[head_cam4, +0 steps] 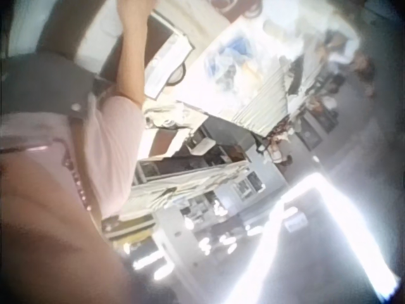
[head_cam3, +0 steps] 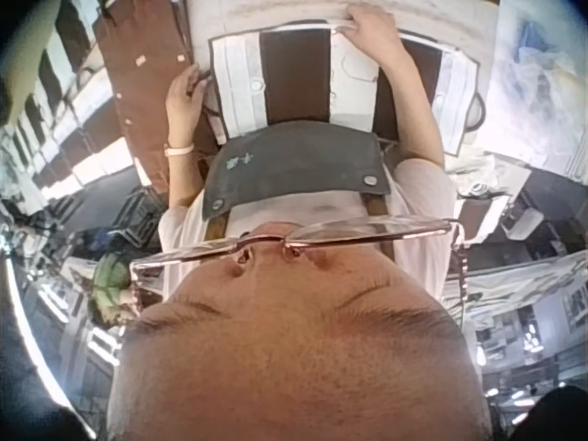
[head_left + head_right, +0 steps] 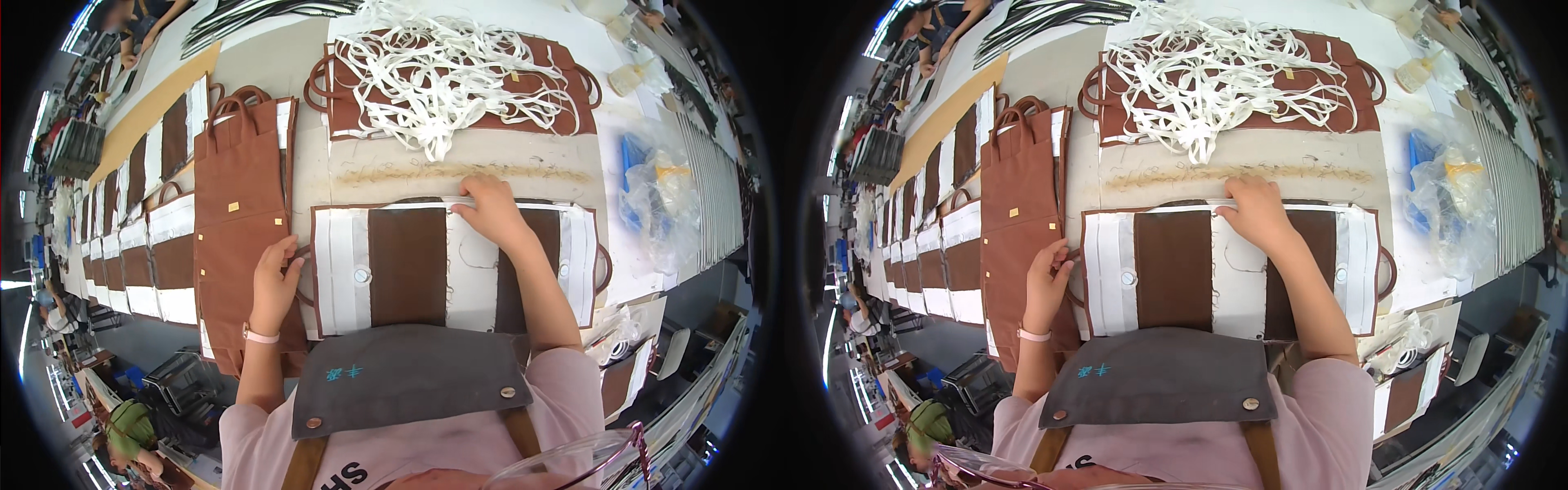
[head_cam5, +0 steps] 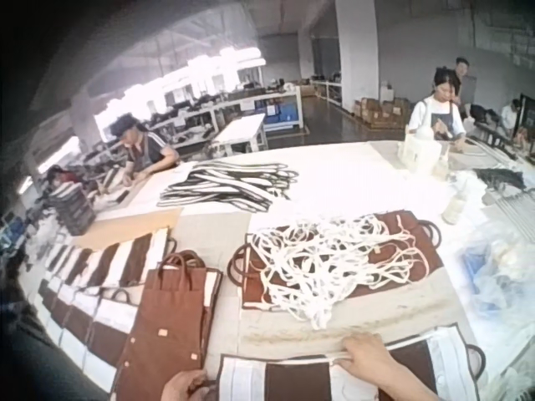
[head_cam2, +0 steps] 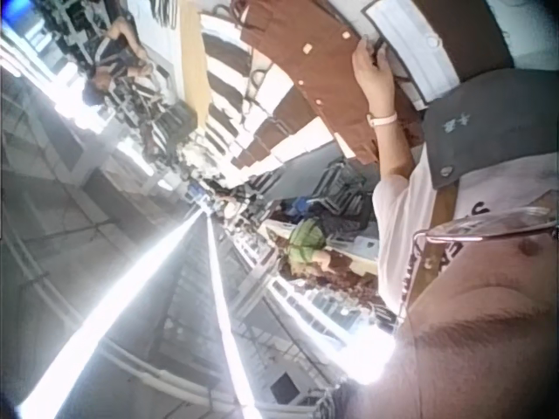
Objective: The person attaches white straps to brown and white striped tote bags on a workbench. They align the straps, secure them with a tool, and then move the finished bag to a stack. The process is repeated for multiple bags.
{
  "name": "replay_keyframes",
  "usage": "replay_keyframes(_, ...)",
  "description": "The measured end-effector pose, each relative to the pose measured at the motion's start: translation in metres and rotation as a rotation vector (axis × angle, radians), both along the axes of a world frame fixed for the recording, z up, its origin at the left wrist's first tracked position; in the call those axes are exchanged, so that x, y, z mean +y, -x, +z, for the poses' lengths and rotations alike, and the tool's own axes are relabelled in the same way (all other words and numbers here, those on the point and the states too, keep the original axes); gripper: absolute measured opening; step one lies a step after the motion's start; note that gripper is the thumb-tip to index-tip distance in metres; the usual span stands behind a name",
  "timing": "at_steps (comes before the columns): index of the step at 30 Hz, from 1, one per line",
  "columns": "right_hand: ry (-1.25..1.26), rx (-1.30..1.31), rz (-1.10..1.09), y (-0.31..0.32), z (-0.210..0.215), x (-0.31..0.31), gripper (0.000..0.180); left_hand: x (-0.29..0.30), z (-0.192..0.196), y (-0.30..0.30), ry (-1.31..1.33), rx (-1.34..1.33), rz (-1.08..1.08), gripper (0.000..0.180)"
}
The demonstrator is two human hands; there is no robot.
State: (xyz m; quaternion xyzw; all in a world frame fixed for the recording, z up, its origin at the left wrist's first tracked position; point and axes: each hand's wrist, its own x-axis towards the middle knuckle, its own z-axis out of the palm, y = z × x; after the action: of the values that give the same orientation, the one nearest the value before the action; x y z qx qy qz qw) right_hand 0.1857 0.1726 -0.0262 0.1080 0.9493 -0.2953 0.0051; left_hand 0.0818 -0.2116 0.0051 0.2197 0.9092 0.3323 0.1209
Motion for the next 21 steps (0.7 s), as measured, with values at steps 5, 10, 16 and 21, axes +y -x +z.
replay_keyframes(5, 0.142, 0.18, 0.038, 0.011, -0.01, -0.027, 0.03, 0.012, -0.004, 0.001, 0.223, 0.355, -0.228, 0.043)
replay_keyframes(10, 0.017, 0.242, 0.089, 0.023, -0.015, -0.049, 0.022, 0.01, 0.006, 0.0, 0.353, 0.576, -0.181, 0.035)
replay_keyframes(16, -0.01, 0.446, 0.036, 0.024, -0.032, -0.07, 0.024, 0.008, 0.023, 0.01, 0.409, 0.659, -0.191, 0.03)
replay_keyframes(21, -0.1, 0.462, 0.155, 0.034, -0.019, -0.072, 0.016, 0.081, 0.002, -0.014, 0.006, 0.434, -0.596, 0.039)
